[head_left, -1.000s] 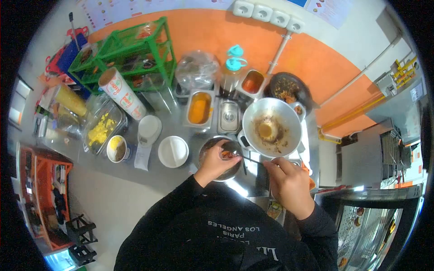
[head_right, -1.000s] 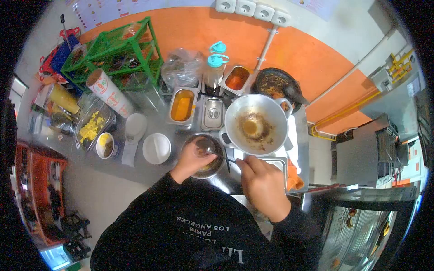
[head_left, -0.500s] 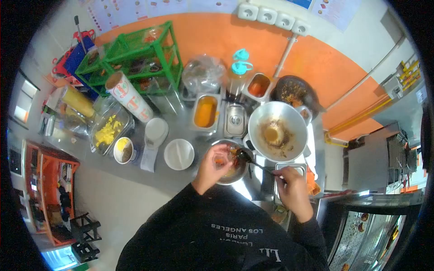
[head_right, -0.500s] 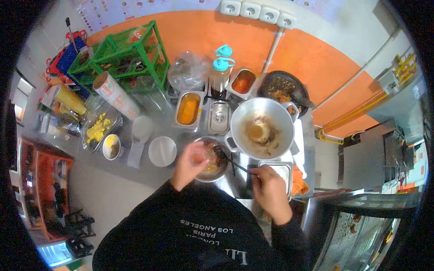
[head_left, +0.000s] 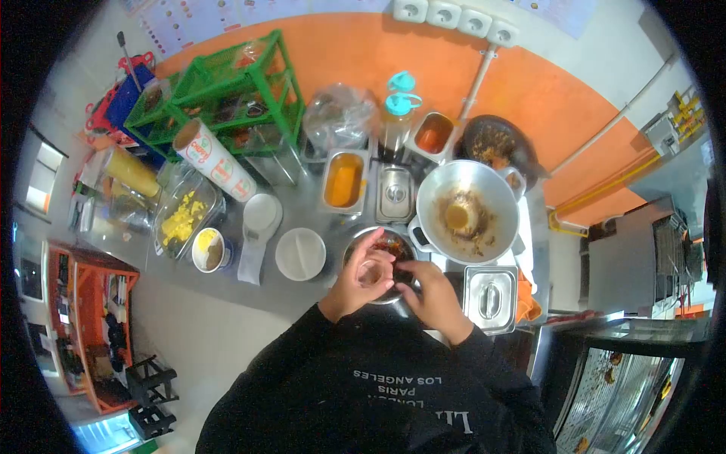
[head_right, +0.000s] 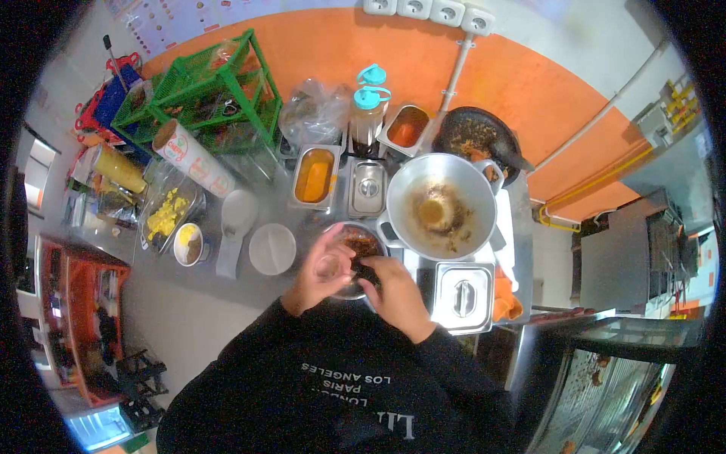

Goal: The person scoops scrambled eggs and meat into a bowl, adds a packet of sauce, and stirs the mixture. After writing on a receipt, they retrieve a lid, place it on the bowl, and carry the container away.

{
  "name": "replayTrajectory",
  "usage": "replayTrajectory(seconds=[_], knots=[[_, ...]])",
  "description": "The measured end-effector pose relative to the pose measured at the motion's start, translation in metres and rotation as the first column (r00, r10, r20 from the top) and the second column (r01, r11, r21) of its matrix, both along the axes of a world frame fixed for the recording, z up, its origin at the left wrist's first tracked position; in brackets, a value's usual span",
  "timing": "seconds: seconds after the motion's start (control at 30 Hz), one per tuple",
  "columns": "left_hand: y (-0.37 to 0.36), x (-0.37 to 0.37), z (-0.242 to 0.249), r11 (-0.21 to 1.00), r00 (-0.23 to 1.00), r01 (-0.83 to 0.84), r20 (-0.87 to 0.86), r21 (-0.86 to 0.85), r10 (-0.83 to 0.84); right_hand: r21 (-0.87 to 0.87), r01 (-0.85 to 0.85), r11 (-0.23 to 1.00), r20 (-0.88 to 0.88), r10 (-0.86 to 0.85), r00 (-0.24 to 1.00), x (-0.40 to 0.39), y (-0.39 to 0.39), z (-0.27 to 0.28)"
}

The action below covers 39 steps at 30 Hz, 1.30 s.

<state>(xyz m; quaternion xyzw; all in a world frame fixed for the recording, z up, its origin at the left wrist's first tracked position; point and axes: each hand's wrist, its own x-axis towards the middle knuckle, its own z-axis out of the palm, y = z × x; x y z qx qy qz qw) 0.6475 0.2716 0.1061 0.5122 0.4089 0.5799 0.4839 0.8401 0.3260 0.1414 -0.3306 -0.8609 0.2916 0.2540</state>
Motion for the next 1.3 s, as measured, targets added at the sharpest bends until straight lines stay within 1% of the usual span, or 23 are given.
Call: replayTrajectory(seconds=[0.03,0.07,0.1,0.13,0.17,0.27,0.3,0.37,0.4,0.43,0.5,0.53,0.63,0.7,0.73,0.83,0.9,0.93,1.0,1.03,1.1,1.2,1.3], knots=[[0.001,0.0,0.003,0.995,0.99,0.044,0.139,-0.086,-0.031,-0.095,-0.053,0.994,-0.163,0.037,0.986,-0.004,0.003,0.002],[0.003,0.0,0.006,0.982,0.96,0.097,0.276,-0.165,-0.048,-0.335,-0.111,0.936,-0.222,0.036,0.974,-0.006,0.006,0.0],[0.005,0.0,0.011,0.96,0.912,0.157,0.408,-0.234,-0.05,-0.548,-0.178,0.817,-0.28,0.022,0.96,-0.008,0.008,-0.004],[0.007,-0.003,0.019,0.949,0.898,0.173,0.438,-0.263,-0.042,-0.719,-0.252,0.648,-0.334,-0.004,0.942,-0.011,0.011,-0.005],[0.01,-0.006,0.028,0.938,0.883,0.188,0.468,-0.29,-0.033,-0.755,-0.229,0.614,-0.306,-0.021,0.952,-0.012,0.015,-0.002],[0.019,-0.008,0.048,0.946,0.824,0.161,0.567,-0.281,0.028,-0.761,-0.269,0.591,-0.412,-0.118,0.904,-0.018,0.022,0.011],[0.021,-0.007,0.051,0.956,0.797,0.137,0.601,-0.261,0.05,-0.753,-0.199,0.627,-0.39,-0.183,0.902,-0.016,0.022,0.018],[0.017,-0.017,0.051,0.97,0.937,0.145,0.341,-0.196,-0.071,-0.572,-0.054,0.818,-0.315,-0.159,0.936,-0.012,0.031,0.017],[0.012,-0.02,0.048,0.972,0.973,0.158,0.195,-0.174,-0.124,-0.464,0.017,0.886,-0.274,-0.162,0.948,-0.011,0.031,0.018],[0.009,-0.02,0.045,0.955,0.977,0.175,0.164,-0.239,-0.138,-0.589,-0.02,0.808,-0.344,-0.229,0.911,-0.012,0.031,0.023],[0.01,-0.019,0.036,0.914,0.98,0.193,0.107,-0.357,-0.165,-0.461,-0.061,0.885,-0.387,-0.139,0.911,-0.016,0.033,0.031],[0.01,-0.017,0.032,0.928,0.984,0.166,0.119,-0.334,-0.133,-0.395,-0.081,0.915,-0.403,-0.093,0.91,-0.017,0.034,0.033],[0.012,-0.011,0.03,0.949,0.991,0.071,0.13,-0.307,-0.032,-0.342,-0.009,0.94,-0.369,-0.125,0.921,-0.014,0.042,0.03],[0.009,-0.009,0.039,0.937,0.994,-0.003,0.098,-0.348,0.039,-0.538,-0.043,0.842,-0.36,-0.183,0.915,-0.011,0.044,0.03],[0.007,-0.009,0.043,0.943,0.999,-0.029,0.03,-0.332,0.041,-0.629,-0.058,0.775,-0.349,-0.214,0.912,-0.01,0.044,0.03],[0.003,-0.007,0.058,0.951,0.982,-0.099,-0.185,-0.293,0.045,-0.625,-0.082,0.776,-0.414,-0.24,0.878,-0.01,0.041,0.032],[-0.001,-0.005,0.072,0.948,0.94,-0.144,-0.338,-0.284,0.041,-0.327,-0.01,0.945,-0.411,-0.133,0.902,-0.007,0.037,0.041],[0.003,-0.007,0.063,0.95,0.953,-0.127,-0.302,-0.287,0.036,-0.158,0.018,0.987,-0.396,-0.08,0.915,-0.006,0.037,0.044],[0.003,-0.009,0.037,0.947,0.974,-0.088,-0.226,-0.309,0.017,-0.337,0.093,0.937,-0.311,-0.204,0.928,-0.005,0.025,0.031],[0.007,-0.009,0.034,0.972,0.99,-0.036,-0.14,-0.231,0.004,-0.398,0.13,0.908,-0.274,-0.253,0.928,-0.009,0.03,0.031],[0.004,0.002,0.029,0.996,0.998,0.044,0.047,-0.082,-0.041,-0.392,0.087,0.916,-0.282,-0.209,0.936,-0.009,0.033,0.037],[0.005,0.004,0.027,0.981,0.986,0.087,0.158,-0.171,-0.059,-0.399,0.029,0.916,-0.275,-0.15,0.95,-0.007,0.03,0.025],[0.009,0.006,0.029,0.964,0.977,0.013,0.208,-0.266,0.044,-0.456,-0.027,0.89,-0.319,-0.135,0.938,-0.009,0.032,0.029]])
